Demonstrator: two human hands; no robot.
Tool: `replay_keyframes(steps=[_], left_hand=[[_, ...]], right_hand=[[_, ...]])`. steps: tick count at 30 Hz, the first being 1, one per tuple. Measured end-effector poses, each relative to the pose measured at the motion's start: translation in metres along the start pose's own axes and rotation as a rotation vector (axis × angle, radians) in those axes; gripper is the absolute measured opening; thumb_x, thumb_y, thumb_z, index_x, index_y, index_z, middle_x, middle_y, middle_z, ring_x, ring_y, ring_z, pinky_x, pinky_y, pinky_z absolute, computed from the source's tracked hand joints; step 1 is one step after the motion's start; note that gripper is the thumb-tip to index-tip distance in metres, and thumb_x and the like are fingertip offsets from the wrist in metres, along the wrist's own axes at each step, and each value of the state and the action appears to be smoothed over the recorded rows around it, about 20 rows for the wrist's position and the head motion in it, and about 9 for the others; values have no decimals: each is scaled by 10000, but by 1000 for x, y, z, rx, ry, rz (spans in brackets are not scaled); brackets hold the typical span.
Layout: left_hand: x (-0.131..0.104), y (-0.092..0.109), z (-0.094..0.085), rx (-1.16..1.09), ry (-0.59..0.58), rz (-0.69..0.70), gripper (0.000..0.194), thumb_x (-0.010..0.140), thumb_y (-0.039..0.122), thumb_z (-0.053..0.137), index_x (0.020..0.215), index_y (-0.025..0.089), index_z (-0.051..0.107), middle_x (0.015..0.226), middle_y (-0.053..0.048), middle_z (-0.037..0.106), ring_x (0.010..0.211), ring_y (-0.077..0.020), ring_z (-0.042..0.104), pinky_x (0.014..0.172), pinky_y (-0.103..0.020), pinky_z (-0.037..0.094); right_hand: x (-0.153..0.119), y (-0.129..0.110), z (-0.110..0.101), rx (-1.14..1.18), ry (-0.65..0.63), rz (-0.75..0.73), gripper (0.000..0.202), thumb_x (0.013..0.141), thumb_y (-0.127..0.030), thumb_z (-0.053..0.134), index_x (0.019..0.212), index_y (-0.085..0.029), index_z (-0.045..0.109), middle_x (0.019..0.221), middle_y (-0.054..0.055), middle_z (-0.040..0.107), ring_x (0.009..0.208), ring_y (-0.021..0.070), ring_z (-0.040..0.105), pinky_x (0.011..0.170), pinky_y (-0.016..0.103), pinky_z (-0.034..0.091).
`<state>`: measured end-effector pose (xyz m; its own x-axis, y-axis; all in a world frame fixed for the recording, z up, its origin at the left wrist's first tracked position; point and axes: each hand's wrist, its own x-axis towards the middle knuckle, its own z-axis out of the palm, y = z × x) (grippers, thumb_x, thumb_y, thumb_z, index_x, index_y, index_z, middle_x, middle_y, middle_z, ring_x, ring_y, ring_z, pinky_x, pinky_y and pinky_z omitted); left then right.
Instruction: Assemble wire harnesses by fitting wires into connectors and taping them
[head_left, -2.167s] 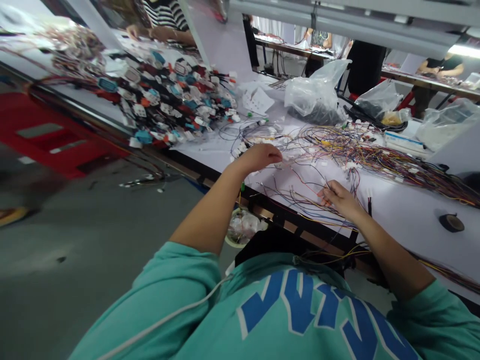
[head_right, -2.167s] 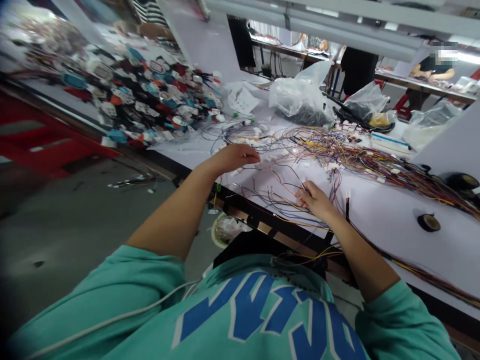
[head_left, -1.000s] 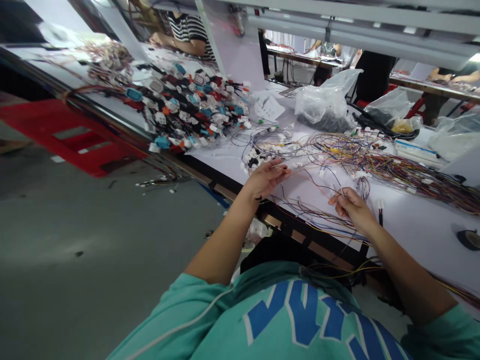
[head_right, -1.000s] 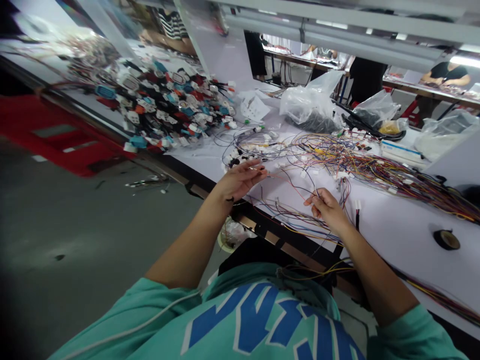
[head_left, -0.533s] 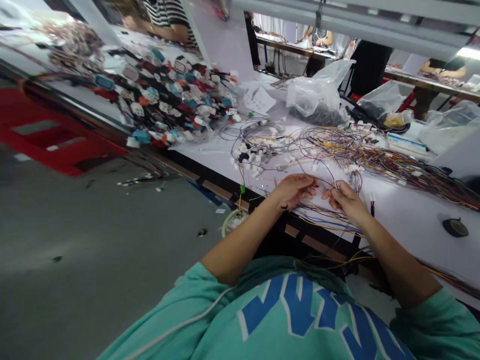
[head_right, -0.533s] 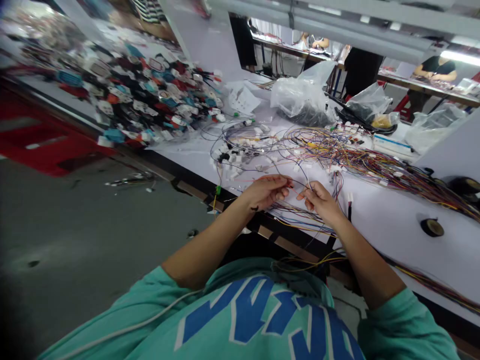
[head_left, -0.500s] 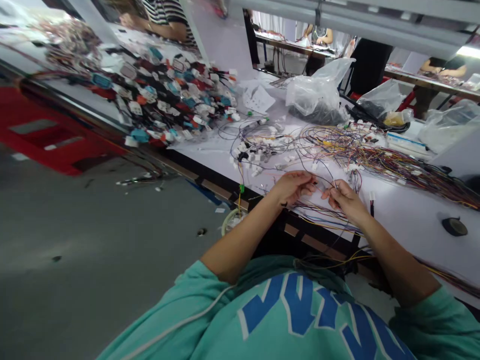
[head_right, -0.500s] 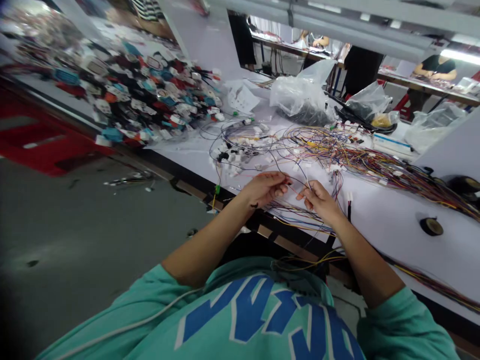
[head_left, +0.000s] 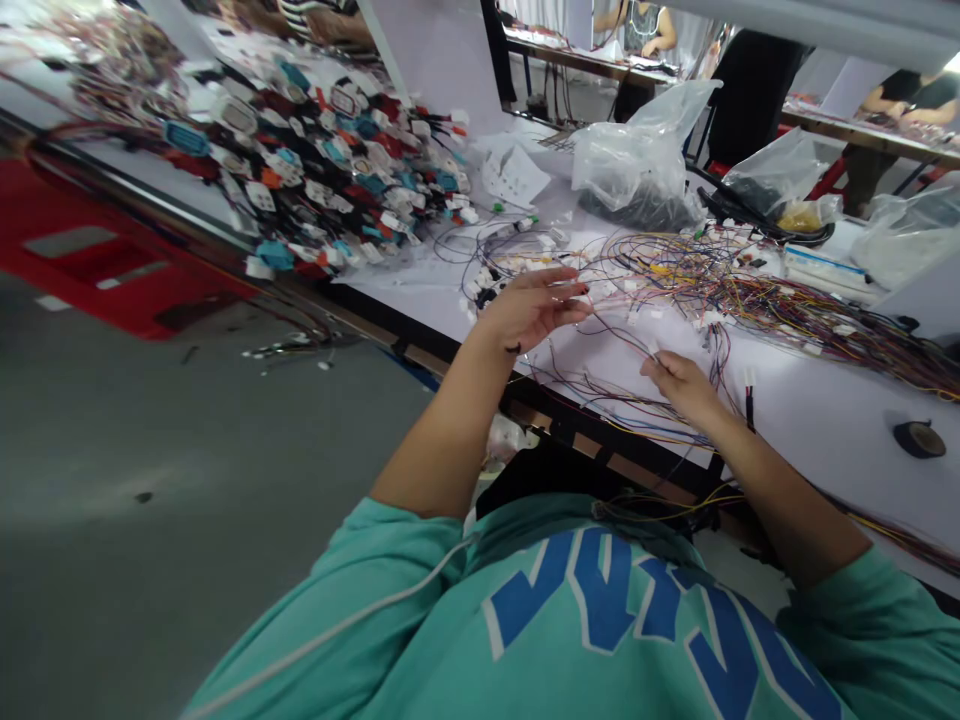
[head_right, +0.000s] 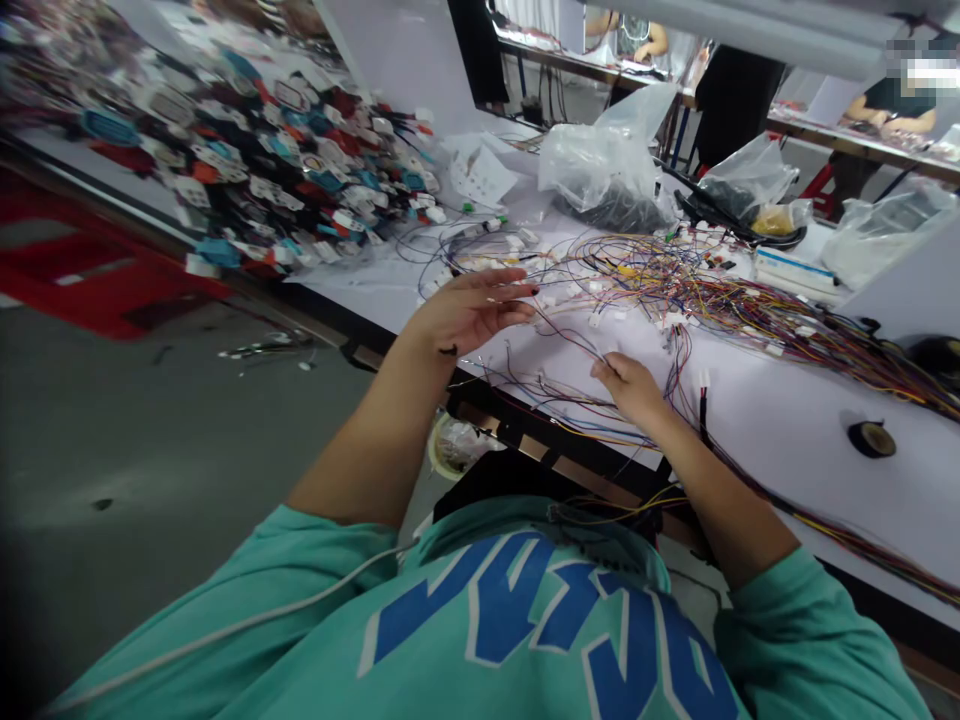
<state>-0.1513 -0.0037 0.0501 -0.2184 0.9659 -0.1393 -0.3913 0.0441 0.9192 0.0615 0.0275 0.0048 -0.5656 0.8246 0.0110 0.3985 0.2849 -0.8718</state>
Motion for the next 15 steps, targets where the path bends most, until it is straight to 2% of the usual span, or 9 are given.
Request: replay_keyframes(steps=[3, 5, 6, 8, 11, 15], left_hand=[[-1, -5, -18, 144, 188, 126, 254, 662, 53, 483, 891, 161, 472, 823, -10, 565, 516, -78, 581, 509, -230, 492], [-4, -10, -30, 262, 326, 225, 250, 649, 85, 491, 879, 182, 470, 832, 1, 556, 466, -53, 533, 447, -204, 450], [-7, -13, -34, 323, 355, 262, 231, 643, 103, 495, 860, 181, 479, 805, 6, 556, 444, -43, 504, 421, -189, 422], [-15, -19, -38, 458, 308, 289, 172, 638, 152, 509, 809, 163, 512, 703, 16, 552, 420, -40, 456, 396, -176, 374], [-30, -27, -37, 761, 104, 258, 155, 645, 235, 519, 754, 140, 576, 617, 8, 564, 489, -77, 487, 476, -203, 403], [-41, -32, -39, 1184, -12, 288, 228, 677, 241, 454, 787, 146, 630, 803, -49, 647, 758, -161, 570, 709, -287, 444]], right_hand=[[1, 0, 0, 326, 72, 116, 317, 715, -492, 478, 687, -177, 459, 440, -96, 254, 353, 34, 212, 360, 171, 147], [1, 0, -2, 473, 97, 141, 327, 694, -500, 517, 689, -182, 440, 428, -109, 232, 332, 24, 185, 338, 162, 112], [1, 0, -3, 516, 106, 140, 331, 683, -497, 537, 689, -183, 437, 422, -112, 234, 327, 22, 190, 331, 157, 110], [1, 0, -3, 570, 120, 136, 338, 667, -494, 567, 688, -183, 437, 417, -111, 253, 320, 20, 212, 320, 150, 119], [1, 1, -4, 622, 138, 146, 334, 660, -481, 588, 687, -183, 438, 428, -104, 291, 315, 19, 232, 305, 145, 130], [3, 4, -10, 741, 209, 160, 289, 691, -433, 582, 703, -190, 426, 445, -101, 294, 328, 22, 254, 308, 140, 186]])
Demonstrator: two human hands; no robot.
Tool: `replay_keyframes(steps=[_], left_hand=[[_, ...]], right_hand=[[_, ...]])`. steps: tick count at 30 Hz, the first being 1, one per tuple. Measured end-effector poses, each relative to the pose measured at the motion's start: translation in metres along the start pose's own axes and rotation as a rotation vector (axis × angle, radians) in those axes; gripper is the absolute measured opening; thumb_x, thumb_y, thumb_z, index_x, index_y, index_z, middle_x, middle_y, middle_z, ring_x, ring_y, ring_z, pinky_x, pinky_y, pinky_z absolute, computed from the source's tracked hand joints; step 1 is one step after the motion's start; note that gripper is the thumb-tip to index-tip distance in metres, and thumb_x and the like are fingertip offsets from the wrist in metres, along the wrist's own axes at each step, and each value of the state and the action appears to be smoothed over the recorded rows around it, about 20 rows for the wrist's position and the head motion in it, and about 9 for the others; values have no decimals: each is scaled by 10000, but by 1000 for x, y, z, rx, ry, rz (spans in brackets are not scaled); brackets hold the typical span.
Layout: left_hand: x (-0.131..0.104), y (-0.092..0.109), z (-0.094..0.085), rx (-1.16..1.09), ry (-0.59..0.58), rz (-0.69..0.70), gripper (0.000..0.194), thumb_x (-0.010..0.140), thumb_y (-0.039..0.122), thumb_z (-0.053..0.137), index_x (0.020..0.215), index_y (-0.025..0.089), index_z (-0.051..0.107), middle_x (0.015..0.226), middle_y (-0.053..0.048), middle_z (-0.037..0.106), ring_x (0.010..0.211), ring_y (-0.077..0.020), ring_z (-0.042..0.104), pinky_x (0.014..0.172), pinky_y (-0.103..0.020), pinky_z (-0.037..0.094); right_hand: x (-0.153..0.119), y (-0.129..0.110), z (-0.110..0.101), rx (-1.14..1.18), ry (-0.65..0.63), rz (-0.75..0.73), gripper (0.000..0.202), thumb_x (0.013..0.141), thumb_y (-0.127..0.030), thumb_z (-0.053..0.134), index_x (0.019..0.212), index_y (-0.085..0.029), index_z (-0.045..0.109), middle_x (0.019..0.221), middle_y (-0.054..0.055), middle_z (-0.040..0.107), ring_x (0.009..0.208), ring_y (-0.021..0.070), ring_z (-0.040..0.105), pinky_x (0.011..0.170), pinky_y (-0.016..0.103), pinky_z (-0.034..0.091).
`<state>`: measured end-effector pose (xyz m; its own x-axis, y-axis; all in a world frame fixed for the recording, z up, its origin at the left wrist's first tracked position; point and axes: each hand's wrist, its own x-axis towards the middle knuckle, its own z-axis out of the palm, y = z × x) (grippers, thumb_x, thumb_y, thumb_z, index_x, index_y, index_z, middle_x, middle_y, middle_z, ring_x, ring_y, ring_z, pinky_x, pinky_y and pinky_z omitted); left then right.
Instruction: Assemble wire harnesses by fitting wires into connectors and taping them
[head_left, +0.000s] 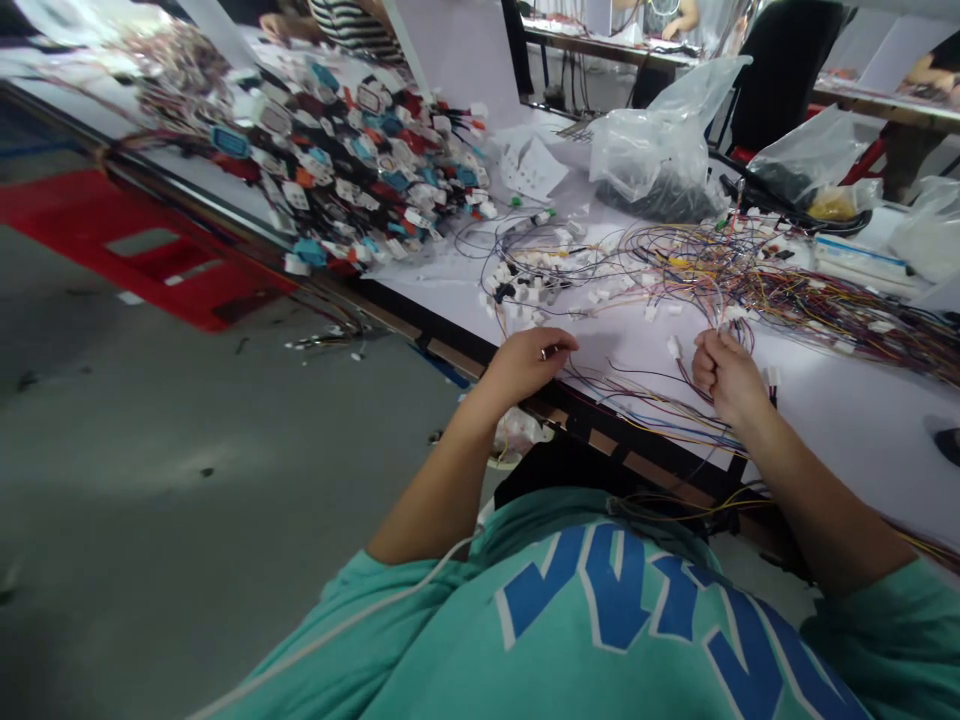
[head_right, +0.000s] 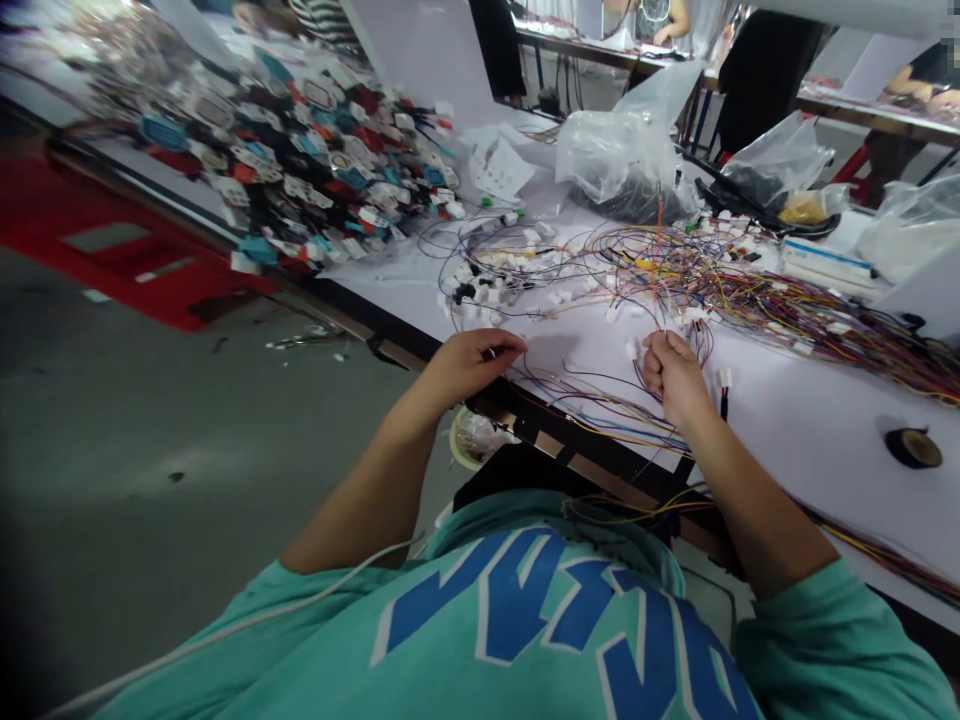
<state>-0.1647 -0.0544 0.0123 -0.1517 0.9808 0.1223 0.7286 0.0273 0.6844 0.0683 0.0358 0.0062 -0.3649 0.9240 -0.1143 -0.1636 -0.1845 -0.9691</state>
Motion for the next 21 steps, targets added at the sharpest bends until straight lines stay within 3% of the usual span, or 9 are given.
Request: replay_keyframes(steps=[4, 7, 10, 13, 17, 21], left_hand=[[-5, -8, -6, 144, -31, 45, 291, 679, 226, 428, 871, 147, 633, 926, -72, 647, 889, -196, 556, 833, -337, 412], [-10, -4, -2, 58, -22, 4, 277, 680, 252, 442, 850, 142, 630, 889, -70, 647, 831, -185, 560, 808, -330, 422], [-13, 14, 14, -244, -222, 6, 299, 686, 314, 468, 871, 130, 615, 859, -60, 640, 711, -143, 563, 699, -280, 453], [-8, 38, 36, -431, -368, 19, 462, 677, 361, 501, 1071, 122, 535, 1004, -81, 600, 588, -96, 529, 556, -242, 443], [9, 66, 58, -98, -270, 97, 406, 700, 320, 512, 1065, 148, 556, 994, -73, 602, 670, -118, 544, 613, -253, 430], [18, 80, 67, 350, -375, 241, 257, 771, 315, 452, 900, 193, 637, 904, -58, 639, 822, -185, 562, 665, -277, 408]], right_hand=[[4, -3, -5, 81, 59, 10, 263, 720, -406, 563, 718, -197, 403, 456, -102, 297, 333, 23, 275, 325, 137, 230], [3, -3, -2, 16, 49, -15, 264, 728, -419, 550, 726, -196, 408, 453, -101, 326, 332, 24, 273, 319, 136, 211], [1, -1, 4, -134, -58, -95, 291, 732, -456, 535, 722, -185, 429, 440, -102, 331, 327, 19, 246, 313, 137, 157], [-1, -1, 6, -245, -202, -105, 315, 724, -475, 533, 735, -169, 458, 426, -106, 324, 328, 13, 230, 317, 141, 131], [0, -6, 1, -209, -287, 15, 293, 706, -434, 563, 741, -158, 471, 455, -95, 377, 343, 13, 283, 326, 143, 178], [0, -14, -8, -119, -294, 124, 200, 708, -319, 585, 739, -153, 478, 487, -82, 425, 391, 25, 374, 368, 148, 284]])
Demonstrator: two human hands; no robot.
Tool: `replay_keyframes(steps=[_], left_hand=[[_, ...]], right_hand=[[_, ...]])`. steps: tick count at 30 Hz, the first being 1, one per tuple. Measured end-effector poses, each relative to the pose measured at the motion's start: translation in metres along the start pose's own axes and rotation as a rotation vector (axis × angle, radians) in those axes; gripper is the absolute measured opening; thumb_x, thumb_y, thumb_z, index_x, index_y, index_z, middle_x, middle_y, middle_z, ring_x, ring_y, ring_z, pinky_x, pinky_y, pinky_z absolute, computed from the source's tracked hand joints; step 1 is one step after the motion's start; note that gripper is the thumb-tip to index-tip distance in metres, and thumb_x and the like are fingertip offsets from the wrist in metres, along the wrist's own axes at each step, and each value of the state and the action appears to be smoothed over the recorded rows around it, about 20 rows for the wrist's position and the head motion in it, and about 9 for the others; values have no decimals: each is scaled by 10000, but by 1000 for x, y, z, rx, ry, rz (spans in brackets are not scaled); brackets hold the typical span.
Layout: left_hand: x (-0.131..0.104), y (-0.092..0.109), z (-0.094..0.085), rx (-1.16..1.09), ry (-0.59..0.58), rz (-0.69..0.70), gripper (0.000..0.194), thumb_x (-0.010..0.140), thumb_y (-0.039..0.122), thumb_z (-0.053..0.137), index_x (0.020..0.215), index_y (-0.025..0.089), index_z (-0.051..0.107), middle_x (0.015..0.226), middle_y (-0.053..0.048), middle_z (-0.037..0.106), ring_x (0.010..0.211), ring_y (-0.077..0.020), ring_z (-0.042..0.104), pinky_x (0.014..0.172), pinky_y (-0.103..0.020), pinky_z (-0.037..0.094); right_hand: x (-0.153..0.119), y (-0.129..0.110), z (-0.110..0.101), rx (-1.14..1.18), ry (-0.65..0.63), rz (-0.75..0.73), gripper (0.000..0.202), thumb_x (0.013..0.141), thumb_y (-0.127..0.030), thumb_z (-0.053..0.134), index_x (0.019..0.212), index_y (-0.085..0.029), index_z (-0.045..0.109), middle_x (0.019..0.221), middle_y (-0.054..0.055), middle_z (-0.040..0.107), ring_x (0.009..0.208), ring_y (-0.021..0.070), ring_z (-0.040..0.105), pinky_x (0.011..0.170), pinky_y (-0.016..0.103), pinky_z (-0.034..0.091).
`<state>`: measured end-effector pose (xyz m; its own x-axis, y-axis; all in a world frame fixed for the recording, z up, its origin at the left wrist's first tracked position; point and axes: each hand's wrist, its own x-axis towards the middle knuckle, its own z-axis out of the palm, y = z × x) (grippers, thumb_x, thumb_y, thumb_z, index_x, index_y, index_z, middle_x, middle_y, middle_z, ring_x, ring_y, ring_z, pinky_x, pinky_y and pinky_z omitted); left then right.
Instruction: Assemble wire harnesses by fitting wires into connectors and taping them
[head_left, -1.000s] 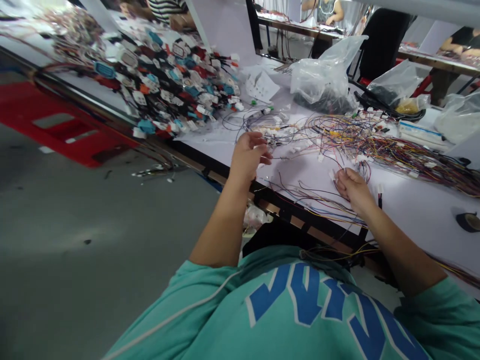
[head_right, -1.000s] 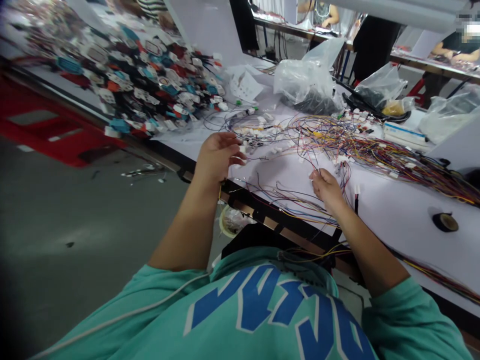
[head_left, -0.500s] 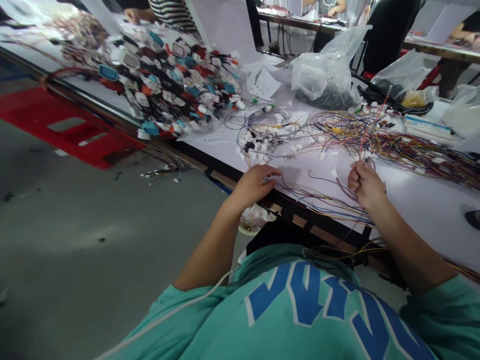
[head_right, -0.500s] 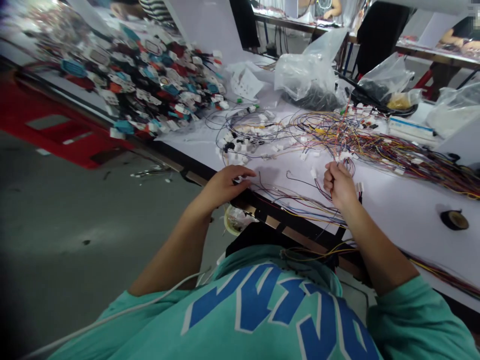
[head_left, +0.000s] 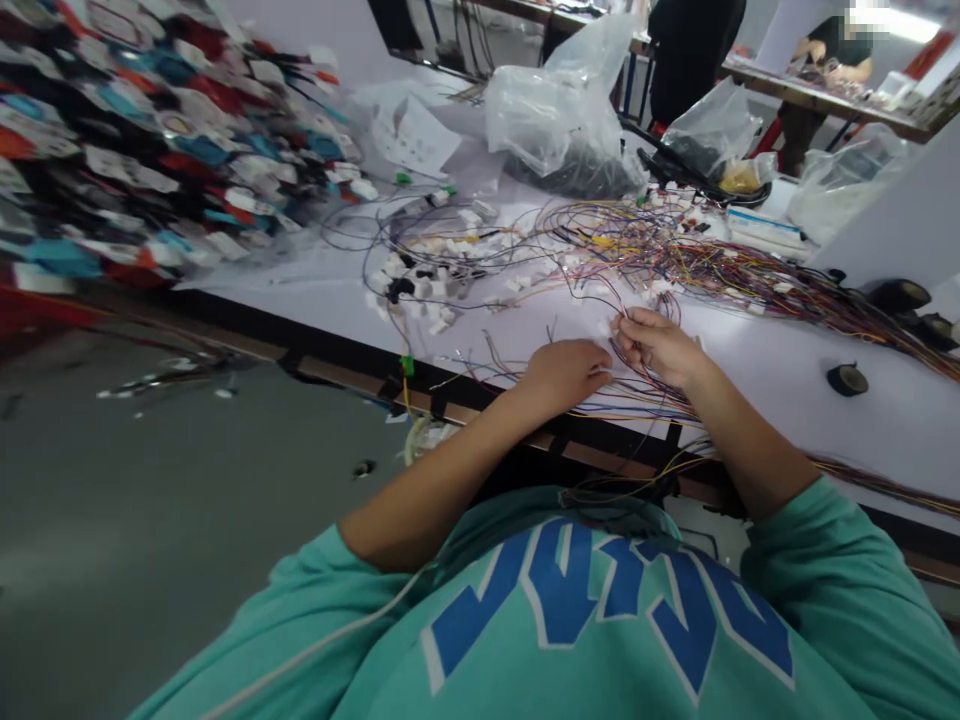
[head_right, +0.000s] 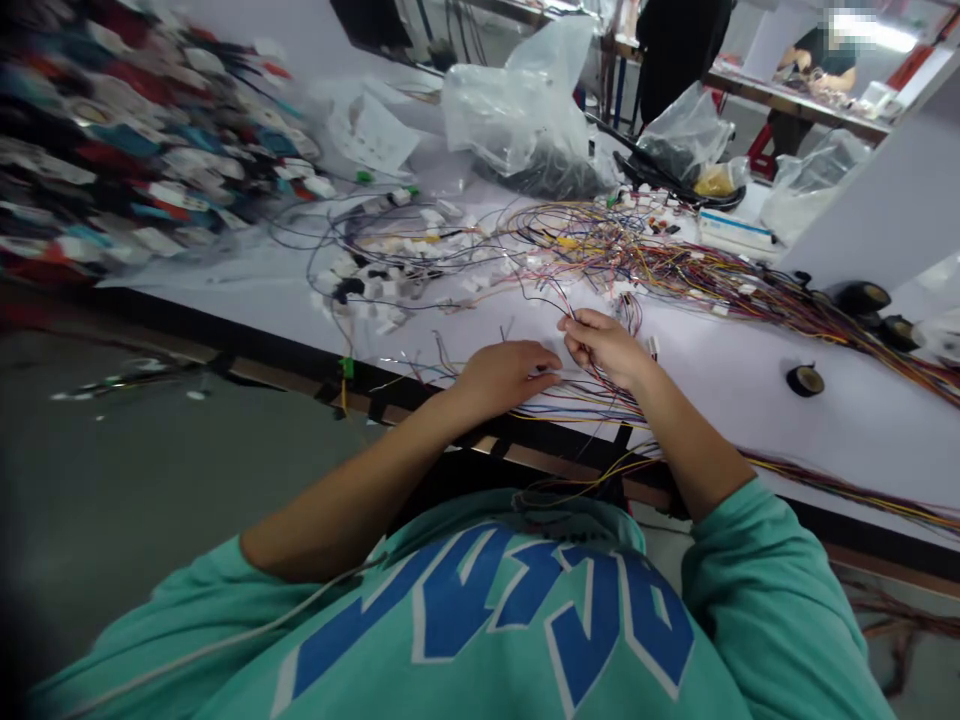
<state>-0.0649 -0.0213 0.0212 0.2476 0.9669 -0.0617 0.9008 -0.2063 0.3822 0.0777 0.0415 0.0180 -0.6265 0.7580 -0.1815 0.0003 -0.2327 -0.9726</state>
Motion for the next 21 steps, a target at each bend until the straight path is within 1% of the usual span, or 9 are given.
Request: replay_keyframes(steps=[3, 6, 8, 12, 14, 17, 19, 21], left_hand=[[1, 3, 0, 162, -61, 92, 252, 801, 301, 416, 851, 220, 649, 879, -42, 650, 854, -189, 557, 660, -264, 394], [0, 2, -1, 229, -78, 187, 235, 796, 287, 433, 846, 212, 650, 865, -40, 653, 839, -184, 546, 689, -269, 386], [-1, 0, -3, 255, -57, 218, 238, 796, 274, 429, 841, 198, 649, 863, -51, 652, 821, -187, 540, 694, -283, 381], [-2, -4, -7, 262, 39, 245, 234, 790, 255, 420, 819, 180, 639, 865, -70, 649, 874, -214, 531, 724, -313, 380], [-1, -9, -10, 276, 48, 232, 231, 780, 226, 410, 789, 168, 634, 809, -78, 649, 849, -214, 543, 725, -315, 383], [-1, -22, -19, 321, 58, 139, 248, 772, 222, 392, 791, 171, 633, 741, -79, 642, 759, -204, 561, 673, -297, 384], [0, -34, -26, 342, 94, 71, 253, 772, 244, 390, 807, 188, 634, 749, -71, 644, 752, -200, 565, 654, -283, 381], [1, -47, -33, 337, 124, 28, 247, 767, 260, 401, 806, 200, 637, 768, -64, 650, 768, -197, 569, 659, -274, 379]], right_hand=[[-2, -4, -4, 48, 3, 65, 131, 719, -226, 573, 784, -145, 494, 496, -81, 451, 401, 24, 400, 391, 147, 327], [-1, -5, -6, 61, 12, 82, 96, 733, -177, 551, 808, -140, 504, 513, -74, 485, 408, 25, 426, 403, 147, 356], [1, -3, -5, 53, 8, 85, 81, 739, -157, 538, 812, -138, 510, 520, -69, 501, 412, 26, 439, 408, 147, 369], [5, 4, -3, -12, 11, 71, 68, 732, -136, 544, 796, -140, 523, 526, -62, 510, 422, 28, 452, 416, 144, 376], [7, 8, -2, -64, 26, 66, 72, 718, -120, 555, 778, -145, 524, 539, -56, 515, 443, 33, 467, 440, 152, 391], [7, 11, -3, -179, 69, 48, 128, 700, -97, 556, 811, -155, 532, 597, -37, 540, 517, 53, 507, 522, 185, 429], [7, 13, -5, -315, 106, -10, 177, 678, -93, 568, 838, -163, 542, 661, -24, 557, 589, 68, 528, 601, 217, 444], [6, 14, -7, -499, 149, -103, 195, 651, -100, 587, 831, -166, 553, 735, -6, 564, 667, 85, 538, 688, 254, 444]])
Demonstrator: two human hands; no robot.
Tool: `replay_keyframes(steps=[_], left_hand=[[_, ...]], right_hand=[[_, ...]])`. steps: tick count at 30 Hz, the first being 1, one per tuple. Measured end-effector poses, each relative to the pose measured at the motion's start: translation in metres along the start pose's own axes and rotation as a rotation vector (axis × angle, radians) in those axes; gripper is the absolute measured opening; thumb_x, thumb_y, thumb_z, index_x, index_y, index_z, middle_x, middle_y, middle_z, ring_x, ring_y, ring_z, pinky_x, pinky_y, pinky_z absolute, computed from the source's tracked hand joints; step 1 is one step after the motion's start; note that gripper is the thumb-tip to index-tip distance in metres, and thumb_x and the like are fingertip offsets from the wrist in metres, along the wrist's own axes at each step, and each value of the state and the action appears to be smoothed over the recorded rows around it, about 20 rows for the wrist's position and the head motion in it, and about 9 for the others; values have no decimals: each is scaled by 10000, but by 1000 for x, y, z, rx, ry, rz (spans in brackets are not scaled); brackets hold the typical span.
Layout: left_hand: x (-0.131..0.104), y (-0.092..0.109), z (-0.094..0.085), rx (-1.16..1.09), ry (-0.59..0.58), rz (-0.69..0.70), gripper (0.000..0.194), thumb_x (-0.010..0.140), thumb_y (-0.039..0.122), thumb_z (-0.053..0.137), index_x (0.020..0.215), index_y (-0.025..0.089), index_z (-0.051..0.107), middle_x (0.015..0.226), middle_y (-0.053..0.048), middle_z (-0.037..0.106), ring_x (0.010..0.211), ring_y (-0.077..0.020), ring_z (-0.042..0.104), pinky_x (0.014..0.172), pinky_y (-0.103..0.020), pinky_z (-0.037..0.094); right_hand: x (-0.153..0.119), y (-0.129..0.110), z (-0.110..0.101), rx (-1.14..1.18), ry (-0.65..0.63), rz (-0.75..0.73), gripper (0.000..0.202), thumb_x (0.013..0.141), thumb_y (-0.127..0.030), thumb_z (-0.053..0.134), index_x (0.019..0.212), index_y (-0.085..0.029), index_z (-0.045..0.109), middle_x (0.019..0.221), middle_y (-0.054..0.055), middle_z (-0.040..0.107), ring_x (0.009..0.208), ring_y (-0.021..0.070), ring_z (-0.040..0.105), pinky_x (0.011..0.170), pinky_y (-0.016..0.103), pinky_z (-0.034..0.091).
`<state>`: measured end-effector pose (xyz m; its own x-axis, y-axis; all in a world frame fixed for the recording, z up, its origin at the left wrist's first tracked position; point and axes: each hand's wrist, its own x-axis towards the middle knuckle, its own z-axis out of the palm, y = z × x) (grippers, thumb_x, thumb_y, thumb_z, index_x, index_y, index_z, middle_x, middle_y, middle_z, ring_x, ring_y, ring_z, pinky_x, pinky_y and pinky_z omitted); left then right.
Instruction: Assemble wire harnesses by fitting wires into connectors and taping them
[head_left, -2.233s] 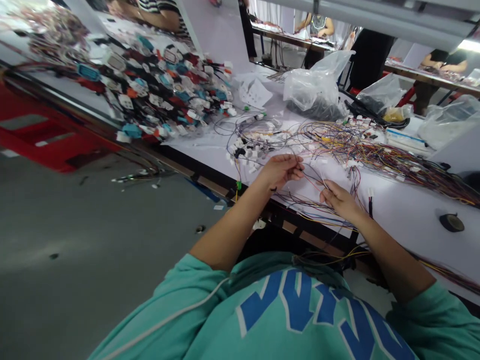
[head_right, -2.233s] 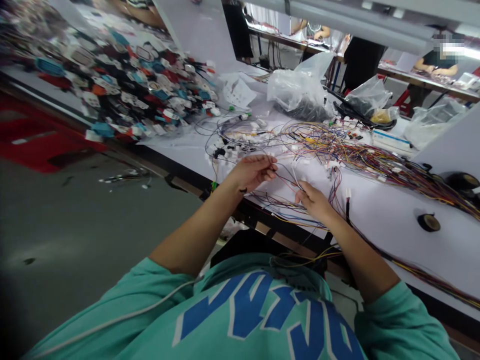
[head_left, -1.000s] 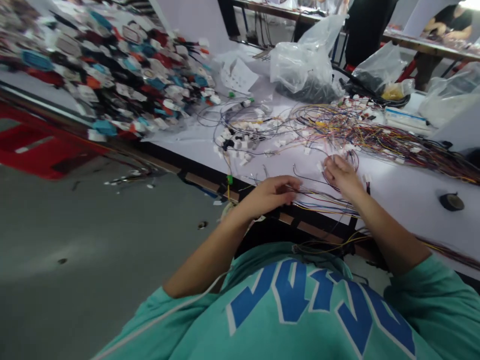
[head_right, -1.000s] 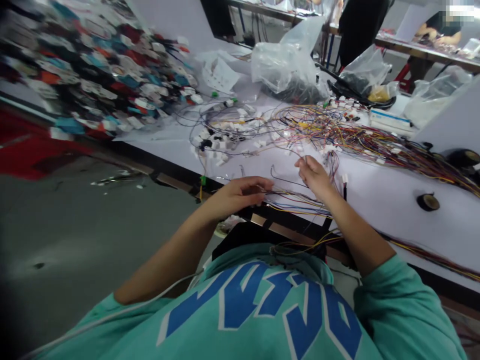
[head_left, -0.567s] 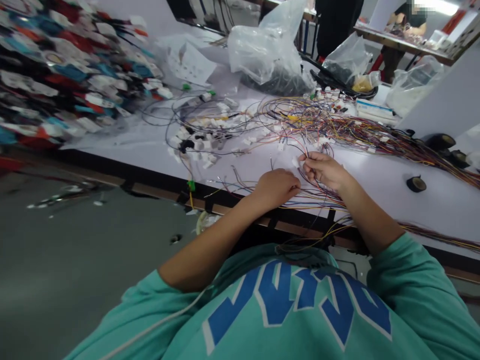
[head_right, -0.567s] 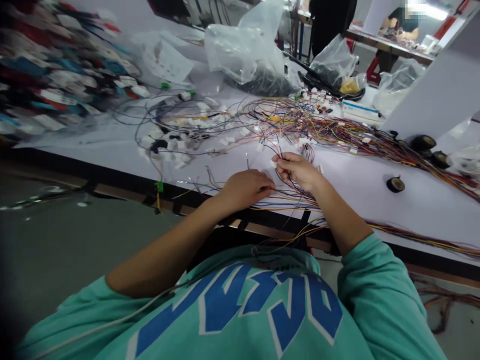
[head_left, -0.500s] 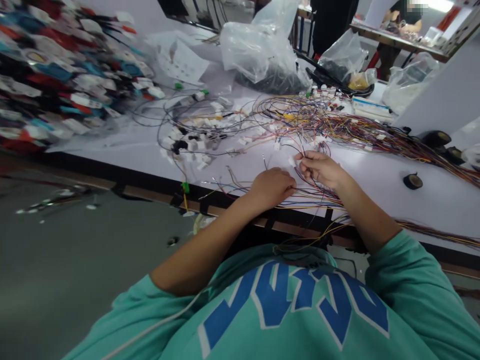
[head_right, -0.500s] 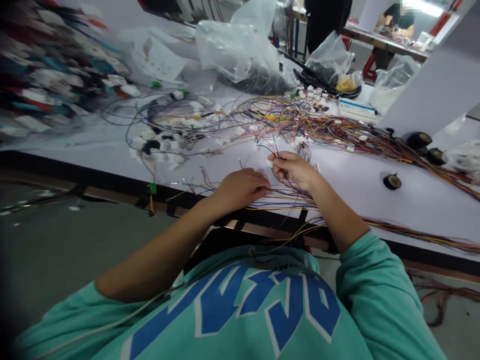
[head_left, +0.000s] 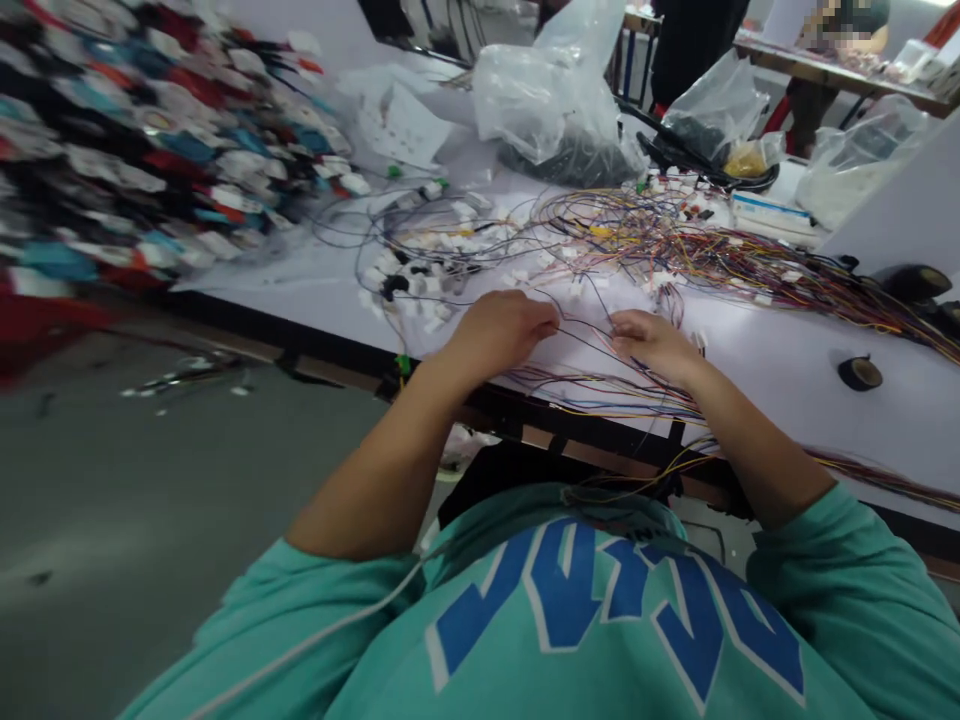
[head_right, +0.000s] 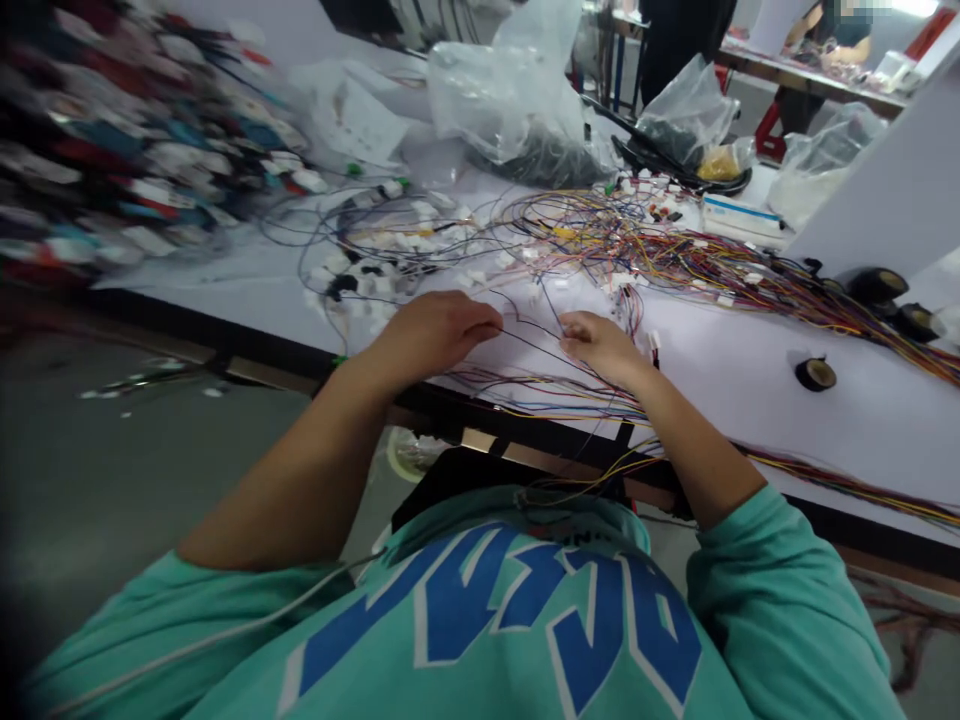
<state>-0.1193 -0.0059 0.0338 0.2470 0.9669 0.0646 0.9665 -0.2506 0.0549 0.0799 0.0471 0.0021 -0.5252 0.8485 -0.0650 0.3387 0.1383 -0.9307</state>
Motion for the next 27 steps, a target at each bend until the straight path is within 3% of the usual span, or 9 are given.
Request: replay_keyframes(steps=[6, 11, 16, 19, 22, 24, 27], left_hand=[[0, -34, -4, -70, -1, -149, 230, 747, 276, 422, 784, 205, 638, 780, -38, 659, 759, -172, 571, 646, -241, 372], [-5, -40, -4, -191, 19, -185, 225, 752, 284, 421, 782, 195, 626, 783, -25, 653, 733, -147, 559, 643, -231, 364], [-14, -39, -6, -437, 140, -159, 204, 744, 263, 442, 797, 166, 613, 779, -20, 631, 728, -136, 542, 678, -240, 382], [-23, -30, -4, -476, 285, -201, 204, 747, 249, 454, 868, 171, 598, 854, -31, 619, 765, -144, 532, 716, -257, 396], [-32, -8, 3, -364, 446, -257, 232, 766, 254, 457, 951, 180, 575, 953, -65, 603, 838, -171, 520, 773, -289, 390], [-37, 10, 10, -312, 392, -148, 224, 794, 284, 430, 910, 182, 592, 902, -67, 616, 830, -179, 522, 763, -299, 391], [-37, 35, 22, -269, 124, 156, 264, 829, 302, 381, 838, 188, 619, 803, -56, 635, 770, -177, 528, 694, -291, 396]], right_hand=[[-10, 0, 3, -435, 210, -396, 254, 681, -156, 545, 933, -187, 552, 888, 57, 554, 748, 138, 516, 683, 291, 435], [-20, -6, 14, -646, 136, -571, 197, 777, -244, 481, 940, -170, 565, 855, 83, 576, 814, 182, 516, 726, 317, 412], [-23, -7, 24, -747, 72, -427, 188, 786, -267, 476, 885, -173, 605, 813, 89, 595, 778, 192, 517, 683, 295, 382], [-20, -9, 20, -553, 79, -325, 183, 792, -274, 468, 737, -180, 615, 682, 43, 575, 682, 151, 511, 635, 257, 359], [-17, -13, 12, -240, 168, -228, 202, 764, -305, 507, 648, -168, 599, 556, -10, 498, 565, 99, 467, 567, 224, 333], [-16, -15, 9, -54, 226, -147, 206, 736, -324, 537, 627, -157, 590, 482, -40, 418, 471, 63, 389, 487, 204, 289], [-18, -19, 7, 163, 206, -26, 203, 718, -332, 558, 650, -143, 584, 439, -65, 371, 386, 28, 299, 392, 182, 212]])
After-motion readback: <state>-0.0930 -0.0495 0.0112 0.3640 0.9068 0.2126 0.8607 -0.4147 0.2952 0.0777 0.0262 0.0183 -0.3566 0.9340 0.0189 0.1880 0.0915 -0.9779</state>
